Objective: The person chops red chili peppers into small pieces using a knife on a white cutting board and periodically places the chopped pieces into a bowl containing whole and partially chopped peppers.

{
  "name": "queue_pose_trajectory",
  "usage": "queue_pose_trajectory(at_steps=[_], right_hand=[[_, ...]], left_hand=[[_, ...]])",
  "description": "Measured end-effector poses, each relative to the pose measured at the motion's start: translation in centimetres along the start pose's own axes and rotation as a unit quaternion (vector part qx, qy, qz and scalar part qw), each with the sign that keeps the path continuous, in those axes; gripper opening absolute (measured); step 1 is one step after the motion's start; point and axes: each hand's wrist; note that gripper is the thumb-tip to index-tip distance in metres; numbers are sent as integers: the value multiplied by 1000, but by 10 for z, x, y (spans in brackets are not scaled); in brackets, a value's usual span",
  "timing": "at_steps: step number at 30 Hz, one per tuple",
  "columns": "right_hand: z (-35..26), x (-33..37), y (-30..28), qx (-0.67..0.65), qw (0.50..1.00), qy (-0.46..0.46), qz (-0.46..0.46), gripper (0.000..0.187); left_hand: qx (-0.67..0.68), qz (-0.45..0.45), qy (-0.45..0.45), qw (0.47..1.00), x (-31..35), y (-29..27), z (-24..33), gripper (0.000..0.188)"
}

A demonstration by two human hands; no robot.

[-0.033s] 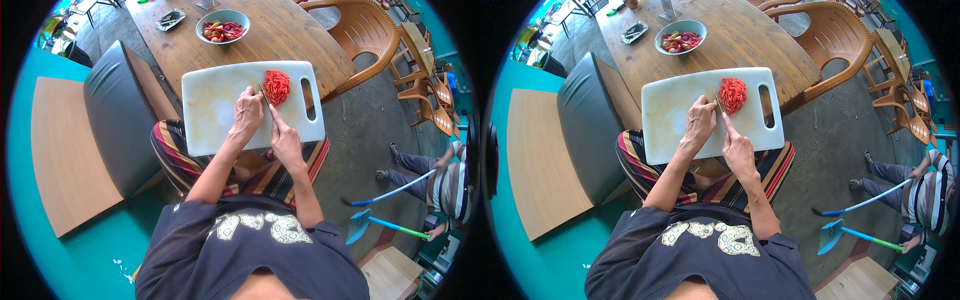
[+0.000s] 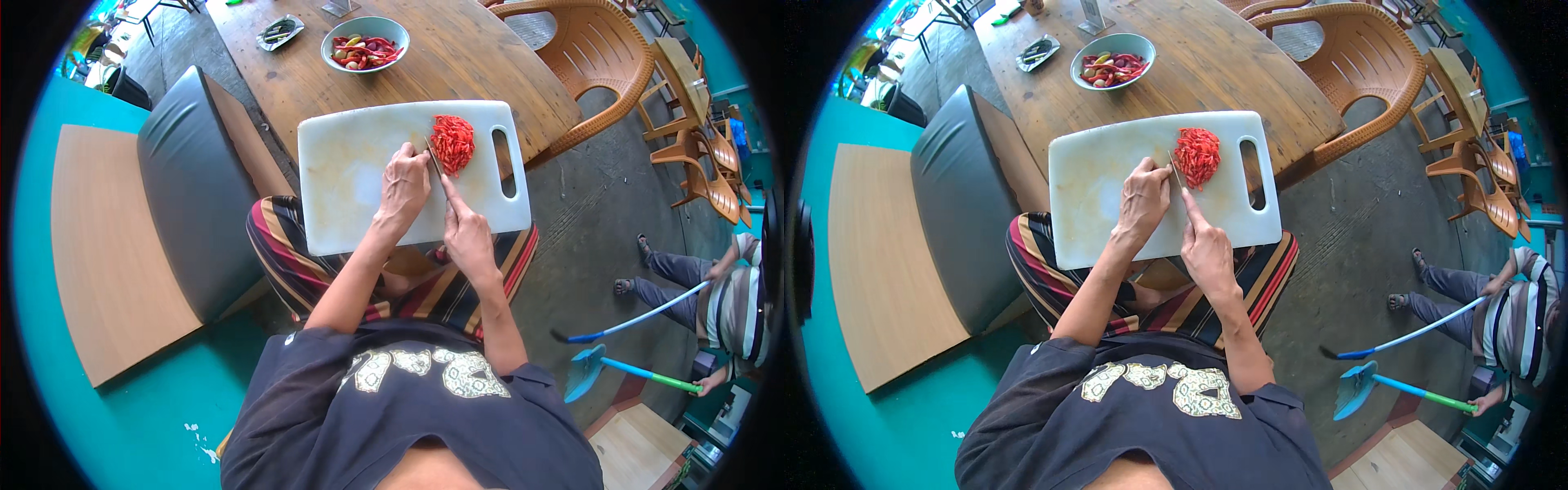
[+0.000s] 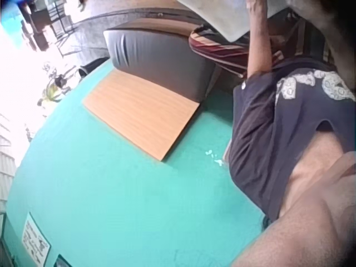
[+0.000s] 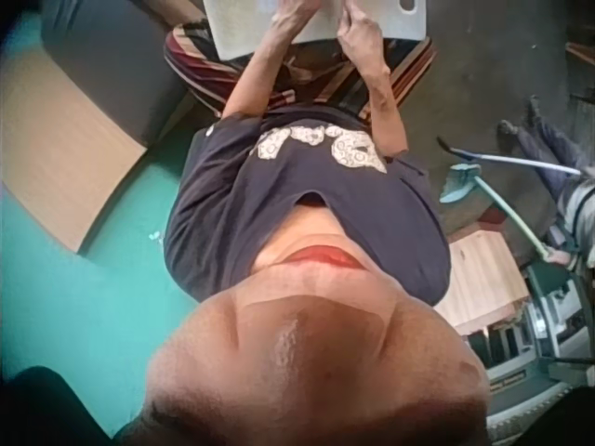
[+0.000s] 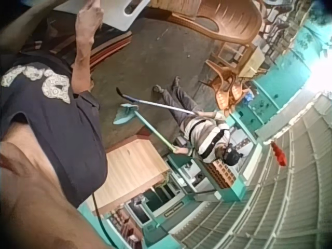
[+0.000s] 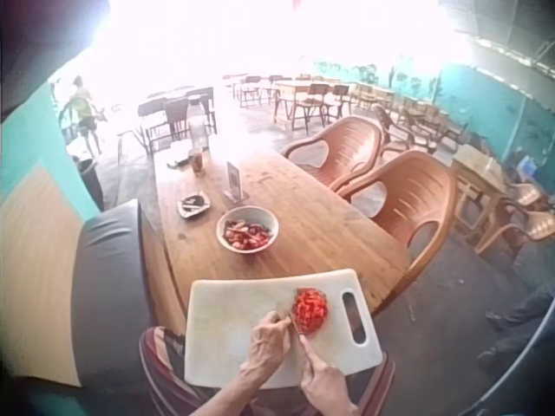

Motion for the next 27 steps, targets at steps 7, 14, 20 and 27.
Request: queue_pose_trajectory(at_steps=[7,14,20,27], right_hand=[[10,18,-8,-101,994,41,-12,50],[0,11,-2,-51,998,31,13,51],[7,10,11,-17,1000,5,15,54],[-4,5,-1,-24,999,36,-18,48]], left_hand=[[35,33,-25,999,-3,-7,-3,11],[2,26,-2,1000,0,-4,1,12],[2,-4,-5,1000,0,-2,1,16],[10,-25,-12,1000,-4,-6,0,17]])
Point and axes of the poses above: each hand's wrist, its own x-axis away from the middle knuckle, its own y-axis out of the palm, z = x × y
